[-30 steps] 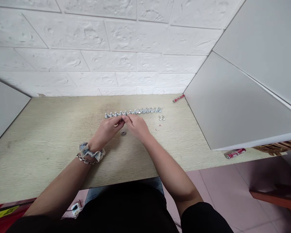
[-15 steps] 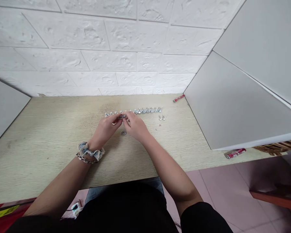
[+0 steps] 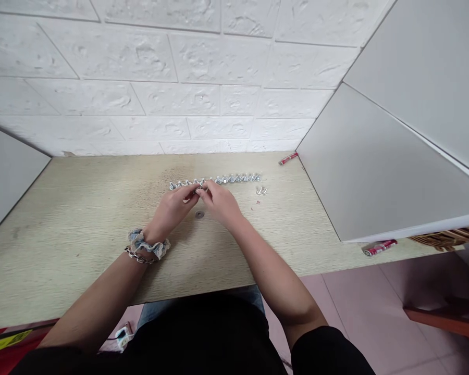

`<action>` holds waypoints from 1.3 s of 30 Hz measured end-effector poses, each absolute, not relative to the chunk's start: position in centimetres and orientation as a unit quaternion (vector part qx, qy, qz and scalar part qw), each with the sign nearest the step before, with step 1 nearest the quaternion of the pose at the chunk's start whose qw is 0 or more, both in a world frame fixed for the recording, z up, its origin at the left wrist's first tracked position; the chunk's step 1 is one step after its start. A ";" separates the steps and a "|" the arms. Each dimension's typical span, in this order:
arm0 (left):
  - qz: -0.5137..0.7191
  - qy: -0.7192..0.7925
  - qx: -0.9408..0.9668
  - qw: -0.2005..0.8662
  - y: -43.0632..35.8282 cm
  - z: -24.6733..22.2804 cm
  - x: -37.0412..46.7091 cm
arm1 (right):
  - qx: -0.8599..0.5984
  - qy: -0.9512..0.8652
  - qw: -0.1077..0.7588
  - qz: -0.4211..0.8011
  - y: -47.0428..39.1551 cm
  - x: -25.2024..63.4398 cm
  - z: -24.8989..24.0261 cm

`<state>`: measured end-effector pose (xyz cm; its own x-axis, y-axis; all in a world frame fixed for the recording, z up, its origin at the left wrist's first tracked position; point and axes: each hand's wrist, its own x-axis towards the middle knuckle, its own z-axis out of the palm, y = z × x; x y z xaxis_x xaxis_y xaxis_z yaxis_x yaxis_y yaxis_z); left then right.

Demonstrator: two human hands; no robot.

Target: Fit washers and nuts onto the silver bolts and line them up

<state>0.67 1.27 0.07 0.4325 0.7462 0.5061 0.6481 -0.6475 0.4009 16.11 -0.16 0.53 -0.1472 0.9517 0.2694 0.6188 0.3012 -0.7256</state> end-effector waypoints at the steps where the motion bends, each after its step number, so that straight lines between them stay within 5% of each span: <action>1: 0.340 0.409 0.844 0.070 1.3 0.0 0.7 | -0.543 -0.723 0.361 0.228 -0.2 16.1 0.5; 12: 0.358 0.438 0.823 0.058 1.2 0.1 0.8 | -0.545 -0.753 0.315 0.191 -0.7 15.9 0.9; 22: 0.367 0.426 0.826 0.051 1.1 0.3 0.9 | -0.498 -0.747 0.403 0.178 -0.2 16.0 0.3; 39: 0.329 0.375 0.867 0.003 1.1 0.0 0.6 | -0.540 -0.721 0.378 0.212 -0.4 15.9 0.7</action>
<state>0.56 1.12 -0.04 0.5018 0.6517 0.5688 0.6479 -0.7188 0.2521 15.91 -0.41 0.70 -0.1305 0.9395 0.3168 0.6184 0.3269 -0.7146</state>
